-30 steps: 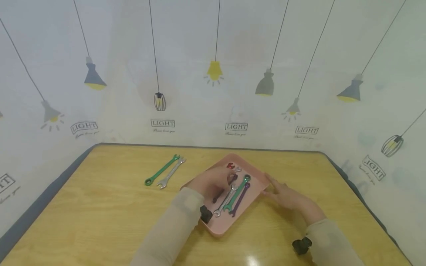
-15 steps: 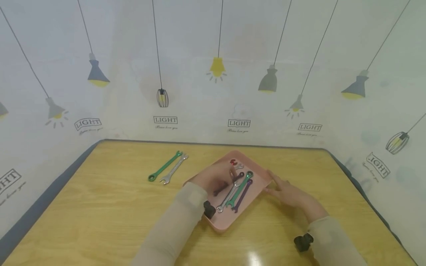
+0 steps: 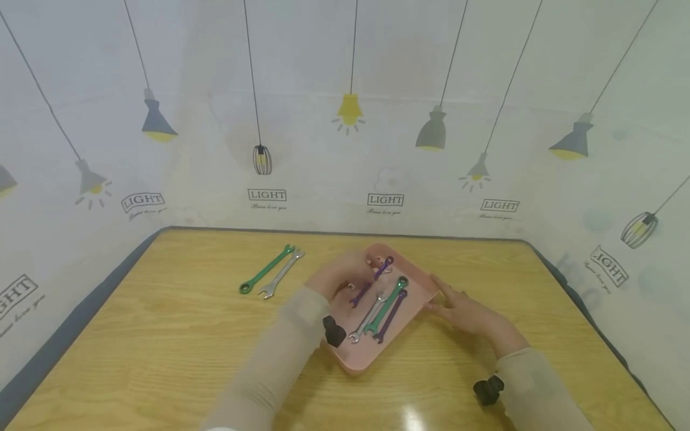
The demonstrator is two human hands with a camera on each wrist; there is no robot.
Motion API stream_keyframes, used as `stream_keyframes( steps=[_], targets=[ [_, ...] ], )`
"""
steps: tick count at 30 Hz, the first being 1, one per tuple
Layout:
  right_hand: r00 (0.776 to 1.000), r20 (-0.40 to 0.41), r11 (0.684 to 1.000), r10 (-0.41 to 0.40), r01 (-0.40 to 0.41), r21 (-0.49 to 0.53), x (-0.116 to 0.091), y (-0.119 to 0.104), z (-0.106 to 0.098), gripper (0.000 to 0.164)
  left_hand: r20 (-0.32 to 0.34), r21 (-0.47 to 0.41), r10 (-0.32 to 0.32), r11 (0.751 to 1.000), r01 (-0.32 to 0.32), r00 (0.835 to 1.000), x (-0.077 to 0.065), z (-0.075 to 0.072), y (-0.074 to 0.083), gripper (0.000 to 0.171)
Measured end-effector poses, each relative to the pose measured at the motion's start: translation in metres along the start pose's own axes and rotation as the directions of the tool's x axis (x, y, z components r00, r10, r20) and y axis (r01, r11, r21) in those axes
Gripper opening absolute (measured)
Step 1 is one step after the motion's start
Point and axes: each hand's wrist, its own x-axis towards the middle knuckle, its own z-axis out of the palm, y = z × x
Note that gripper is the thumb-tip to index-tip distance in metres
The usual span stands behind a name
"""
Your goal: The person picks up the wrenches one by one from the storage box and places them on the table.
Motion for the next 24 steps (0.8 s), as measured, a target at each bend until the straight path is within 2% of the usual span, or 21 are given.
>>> stream_keyframes(
  steps=[2, 5, 7, 9, 13, 17, 24],
  targets=[
    [1.000, -0.002, 1.000, -0.012, 0.012, -0.008, 0.000, 0.000, 0.001, 0.082, -0.028, 0.055, -0.010, 0.998, 0.012, 1.000, -0.001, -0.005, 0.006, 0.049],
    [1.000, -0.009, 0.999, -0.024, 0.024, -0.021, -0.001, -0.003, 0.001, 0.081, -0.006, 0.025, 0.035, 0.999, -0.035, 0.999, -0.005, -0.012, 0.011, 0.053],
    [0.999, -0.011, 0.999, -0.031, 0.031, -0.032, -0.002, -0.005, 0.001, 0.080, 0.031, -0.019, 0.082, 0.996, -0.082, 0.996, -0.009, -0.018, 0.012, 0.054],
    [1.000, -0.012, 0.999, -0.026, 0.026, -0.037, -0.002, -0.006, 0.001, 0.080, 0.069, -0.082, 0.101, 0.992, -0.095, 0.993, -0.014, -0.023, 0.012, 0.054],
    [1.000, -0.010, 0.999, -0.027, 0.026, -0.043, -0.004, -0.006, 0.002, 0.081, 0.141, -0.084, 0.118, 0.991, -0.107, 0.983, -0.026, -0.038, 0.012, 0.051],
    [1.000, -0.010, 0.998, -0.029, 0.029, -0.048, -0.004, -0.006, 0.003, 0.081, 0.188, -0.040, 0.135, 0.991, -0.130, 0.973, -0.039, -0.054, 0.008, 0.050],
    [0.999, -0.013, 0.998, -0.031, 0.030, -0.046, -0.003, -0.008, 0.000, 0.080, 0.180, -0.061, 0.138, 0.990, -0.129, 0.974, -0.058, -0.077, -0.008, 0.060]
  ],
)
